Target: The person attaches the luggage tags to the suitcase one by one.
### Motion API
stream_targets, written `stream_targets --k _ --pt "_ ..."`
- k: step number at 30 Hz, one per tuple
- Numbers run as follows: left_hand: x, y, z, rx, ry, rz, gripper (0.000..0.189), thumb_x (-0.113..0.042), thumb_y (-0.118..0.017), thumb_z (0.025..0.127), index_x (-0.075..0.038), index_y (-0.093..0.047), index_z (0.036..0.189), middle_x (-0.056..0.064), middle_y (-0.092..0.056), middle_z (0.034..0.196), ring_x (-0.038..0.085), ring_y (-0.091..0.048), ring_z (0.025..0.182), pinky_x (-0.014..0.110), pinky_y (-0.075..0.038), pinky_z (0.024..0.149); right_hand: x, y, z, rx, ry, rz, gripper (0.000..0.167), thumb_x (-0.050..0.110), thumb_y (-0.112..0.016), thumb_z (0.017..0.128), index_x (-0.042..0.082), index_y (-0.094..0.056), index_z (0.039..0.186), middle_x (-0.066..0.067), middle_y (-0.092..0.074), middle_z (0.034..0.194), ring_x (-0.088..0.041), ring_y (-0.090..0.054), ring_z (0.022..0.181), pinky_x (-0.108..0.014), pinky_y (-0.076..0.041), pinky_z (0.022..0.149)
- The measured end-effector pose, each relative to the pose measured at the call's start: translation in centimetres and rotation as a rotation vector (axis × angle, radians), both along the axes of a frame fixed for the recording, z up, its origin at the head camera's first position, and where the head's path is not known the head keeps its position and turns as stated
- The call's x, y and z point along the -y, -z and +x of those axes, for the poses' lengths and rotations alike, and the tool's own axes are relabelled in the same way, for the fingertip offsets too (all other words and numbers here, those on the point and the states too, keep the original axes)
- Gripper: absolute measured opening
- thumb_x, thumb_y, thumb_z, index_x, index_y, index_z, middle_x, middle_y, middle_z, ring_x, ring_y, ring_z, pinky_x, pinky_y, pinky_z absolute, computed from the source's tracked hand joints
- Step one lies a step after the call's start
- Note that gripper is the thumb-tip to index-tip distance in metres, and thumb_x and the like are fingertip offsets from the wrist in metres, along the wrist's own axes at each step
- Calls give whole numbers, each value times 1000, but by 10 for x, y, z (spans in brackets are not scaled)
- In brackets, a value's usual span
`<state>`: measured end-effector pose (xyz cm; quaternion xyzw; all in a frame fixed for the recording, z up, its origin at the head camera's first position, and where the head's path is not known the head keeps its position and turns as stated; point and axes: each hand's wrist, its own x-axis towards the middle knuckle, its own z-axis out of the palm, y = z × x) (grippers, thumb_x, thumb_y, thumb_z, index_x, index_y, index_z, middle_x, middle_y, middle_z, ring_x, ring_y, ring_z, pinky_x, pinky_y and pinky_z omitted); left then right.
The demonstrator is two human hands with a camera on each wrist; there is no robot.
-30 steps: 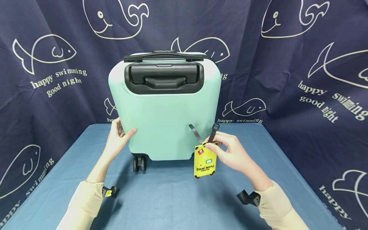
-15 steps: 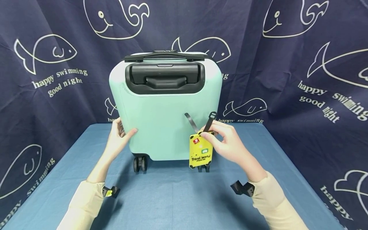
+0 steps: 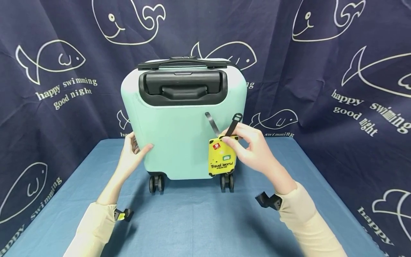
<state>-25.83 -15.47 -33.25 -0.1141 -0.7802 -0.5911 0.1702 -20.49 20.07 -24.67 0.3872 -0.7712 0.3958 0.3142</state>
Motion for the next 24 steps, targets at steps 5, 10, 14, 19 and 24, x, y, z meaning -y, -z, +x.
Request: stream_targets --k 5,10,14,19,24 --pt "4 9 -7 -18 -7 1 79 -29 -72 83 -16 -24 144 7 -38 142 22 -37 134 42 -29 111 2 -7 0 -54 0 -3 24 -14 -66 74 4 -71 89 -1 -67 86 -4 -54 76 -16 -42 68" --pt "3 8 -7 -19 -3 8 77 -27 -71 83 -18 -24 144 7 -38 142 22 -37 133 42 -28 112 4 -17 3 -69 24 7 24 -15 -67 74 2 -71 90 -4 -67 86 -3 -55 76 -14 -45 69" --pt "3 8 -8 -25 -6 0 77 -29 -71 83 -18 -24 144 6 -38 141 22 -38 133 42 -29 111 6 -24 3 -81 38 19 22 -15 -66 75 1 -71 89 -6 -67 85 -1 -56 75 -13 -45 69" --pt "4 10 -9 -26 -9 -3 78 -32 -72 82 -18 -25 143 6 -38 141 22 -38 133 42 -29 111 9 -34 1 -119 17 27 15 -9 -66 79 0 -70 90 -8 -67 84 -2 -55 74 -14 -44 69" --pt "4 11 -10 -25 -8 -2 79 -32 -72 82 -17 -24 143 7 -36 141 24 -38 133 44 -29 111 11 -46 0 -148 -2 24 14 -9 -64 80 -2 -69 90 -4 -65 82 -4 -52 72 -16 -41 65"
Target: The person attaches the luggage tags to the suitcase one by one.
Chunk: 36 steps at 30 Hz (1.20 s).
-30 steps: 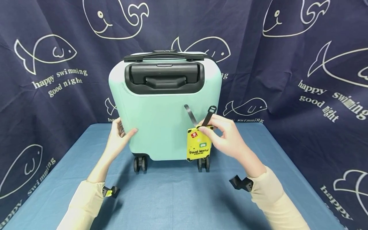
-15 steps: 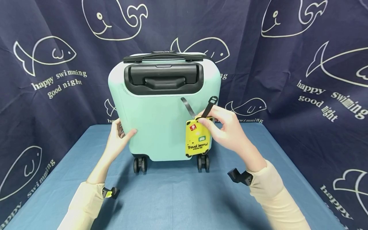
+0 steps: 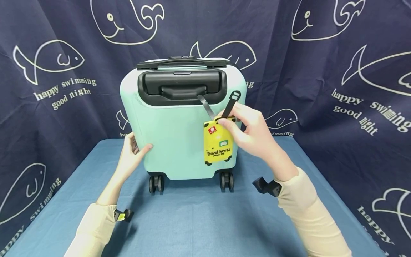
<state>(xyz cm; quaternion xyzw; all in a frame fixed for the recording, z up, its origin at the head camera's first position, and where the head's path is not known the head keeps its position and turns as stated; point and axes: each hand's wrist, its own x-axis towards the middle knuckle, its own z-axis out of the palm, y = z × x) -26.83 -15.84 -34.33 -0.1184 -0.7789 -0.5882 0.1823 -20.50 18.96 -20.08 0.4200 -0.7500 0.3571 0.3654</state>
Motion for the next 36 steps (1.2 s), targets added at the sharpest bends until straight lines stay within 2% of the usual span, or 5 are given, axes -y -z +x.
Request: stream_targets --k 9,14,18,26,36 --pt "-2 -3 2 19 4 5 76 -26 -70 84 -17 -23 144 7 -34 141 25 -36 134 43 -28 111 1 -19 -2 15 33 -25 8 -8 -59 84 -7 -65 90 -5 -63 84 -3 -53 77 -16 -42 69" --pt "-7 -13 12 37 11 9 74 -19 -68 86 -12 -22 145 12 -32 143 29 -35 135 44 -27 112 3 -28 -5 41 43 -31 10 -11 -56 85 -9 -63 92 6 -58 84 -4 -52 79 -17 -41 73" --pt "-12 -23 24 39 7 7 73 -17 -66 87 -8 -22 144 15 -33 143 30 -35 134 44 -28 112 5 -36 -6 111 45 -42 8 -8 -53 88 -10 -61 92 13 -55 81 -6 -52 78 -19 -41 72" --pt "-14 -29 29 38 5 6 71 -17 -65 88 -7 -22 144 16 -32 142 30 -35 134 43 -27 112 8 -55 -9 308 4 -124 12 4 -50 93 1 -61 90 7 -60 79 -11 -55 73 -21 -44 68" --pt "-13 -26 26 37 2 4 74 -18 -67 86 -8 -22 144 14 -33 142 30 -36 133 43 -28 112 16 -74 -26 366 -8 -111 13 7 -52 93 1 -63 90 6 -59 75 -11 -55 71 -20 -42 67"
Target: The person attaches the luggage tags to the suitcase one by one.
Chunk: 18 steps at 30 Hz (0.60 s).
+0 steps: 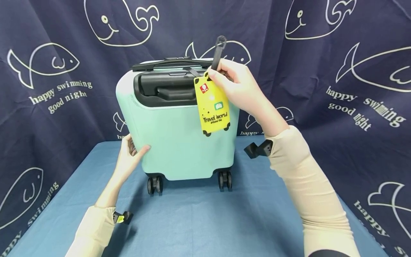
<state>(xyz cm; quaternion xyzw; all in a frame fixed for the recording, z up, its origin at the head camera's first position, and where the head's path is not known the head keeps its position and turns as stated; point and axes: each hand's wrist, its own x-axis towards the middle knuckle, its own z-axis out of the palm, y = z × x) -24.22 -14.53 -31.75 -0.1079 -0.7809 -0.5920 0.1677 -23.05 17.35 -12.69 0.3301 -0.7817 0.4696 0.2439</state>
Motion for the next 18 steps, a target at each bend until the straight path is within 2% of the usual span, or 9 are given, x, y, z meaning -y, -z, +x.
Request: stream_targets --k 3,8,18 --pt "0 2 -1 -7 -1 -1 74 -17 -67 86 -8 -22 144 15 -34 142 30 -36 133 44 -28 111 6 -6 -7 19 9 12 13 8 -53 93 1 -62 86 7 -60 72 -10 -55 66 -20 -42 63" --pt "0 -1 0 -10 -5 2 72 -17 -66 87 -7 -23 143 16 -35 141 30 -37 132 42 -29 111 13 -17 -16 51 4 20 14 9 -54 93 4 -61 81 3 -59 68 -11 -53 60 -20 -40 58" --pt "2 3 -2 10 2 8 71 -17 -66 87 -9 -23 143 14 -35 142 27 -36 134 40 -28 112 21 -24 -31 50 -19 42 23 9 -54 92 5 -57 69 3 -54 61 -10 -50 55 -21 -35 54"
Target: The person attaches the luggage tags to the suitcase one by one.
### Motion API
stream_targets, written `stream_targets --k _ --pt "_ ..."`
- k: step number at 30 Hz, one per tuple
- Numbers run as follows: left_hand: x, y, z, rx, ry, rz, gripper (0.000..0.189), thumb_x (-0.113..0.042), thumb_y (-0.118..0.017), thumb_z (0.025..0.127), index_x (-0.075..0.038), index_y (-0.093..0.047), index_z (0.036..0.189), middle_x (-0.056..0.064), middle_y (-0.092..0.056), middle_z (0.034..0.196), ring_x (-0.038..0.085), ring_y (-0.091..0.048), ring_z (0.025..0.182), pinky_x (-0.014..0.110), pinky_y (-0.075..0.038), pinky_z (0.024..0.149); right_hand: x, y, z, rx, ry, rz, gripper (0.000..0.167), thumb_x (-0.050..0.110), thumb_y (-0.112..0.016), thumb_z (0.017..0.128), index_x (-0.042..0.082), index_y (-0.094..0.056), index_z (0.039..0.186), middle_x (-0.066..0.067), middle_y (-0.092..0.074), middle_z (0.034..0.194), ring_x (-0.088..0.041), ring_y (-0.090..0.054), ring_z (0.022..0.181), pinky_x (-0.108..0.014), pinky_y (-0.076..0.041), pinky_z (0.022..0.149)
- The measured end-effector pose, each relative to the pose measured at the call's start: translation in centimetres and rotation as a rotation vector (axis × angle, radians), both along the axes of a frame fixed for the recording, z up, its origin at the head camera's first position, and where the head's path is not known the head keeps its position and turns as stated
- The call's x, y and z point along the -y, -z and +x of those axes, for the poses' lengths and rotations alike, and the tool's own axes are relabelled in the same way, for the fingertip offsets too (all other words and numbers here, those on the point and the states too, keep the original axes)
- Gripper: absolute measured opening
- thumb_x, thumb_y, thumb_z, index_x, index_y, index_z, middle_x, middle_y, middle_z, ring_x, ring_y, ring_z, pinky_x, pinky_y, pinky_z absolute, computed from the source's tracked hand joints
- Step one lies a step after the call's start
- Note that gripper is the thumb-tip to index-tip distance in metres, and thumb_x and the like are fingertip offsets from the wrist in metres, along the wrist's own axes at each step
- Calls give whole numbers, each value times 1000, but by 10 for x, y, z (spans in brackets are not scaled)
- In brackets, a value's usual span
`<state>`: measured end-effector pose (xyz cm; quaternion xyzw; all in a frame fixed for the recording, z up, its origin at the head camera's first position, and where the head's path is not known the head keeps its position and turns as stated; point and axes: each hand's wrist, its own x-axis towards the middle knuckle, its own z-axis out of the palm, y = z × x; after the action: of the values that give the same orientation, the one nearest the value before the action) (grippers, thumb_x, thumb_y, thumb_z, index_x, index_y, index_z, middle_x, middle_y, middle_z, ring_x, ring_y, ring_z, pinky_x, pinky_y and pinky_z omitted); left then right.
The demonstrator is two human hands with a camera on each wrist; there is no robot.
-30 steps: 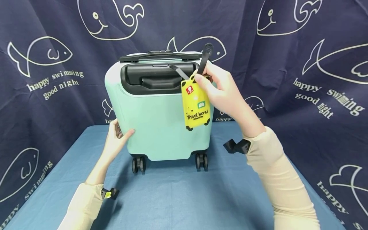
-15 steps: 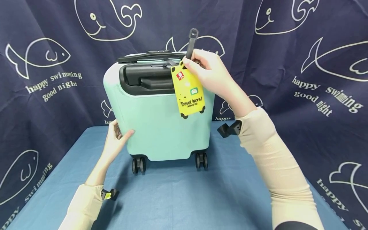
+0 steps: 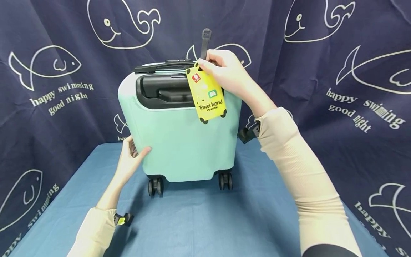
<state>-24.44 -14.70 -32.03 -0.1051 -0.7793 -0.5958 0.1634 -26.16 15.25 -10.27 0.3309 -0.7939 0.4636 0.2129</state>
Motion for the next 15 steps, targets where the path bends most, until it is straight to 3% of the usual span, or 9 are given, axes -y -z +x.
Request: stream_targets --k 9,15 --pt "-2 -2 3 -16 10 7 73 -15 -66 87 -5 -21 144 18 -34 142 33 -36 132 45 -28 111 4 -6 -10 62 25 29 31 9 -55 92 7 -52 62 4 -47 61 -8 -46 54 -21 -35 52" --pt "-1 1 0 -17 2 17 72 -14 -67 86 -6 -23 143 17 -35 141 30 -38 131 42 -29 111 9 -10 -16 128 66 74 29 12 -54 93 9 -52 64 6 -51 60 -5 -49 51 -19 -38 50"
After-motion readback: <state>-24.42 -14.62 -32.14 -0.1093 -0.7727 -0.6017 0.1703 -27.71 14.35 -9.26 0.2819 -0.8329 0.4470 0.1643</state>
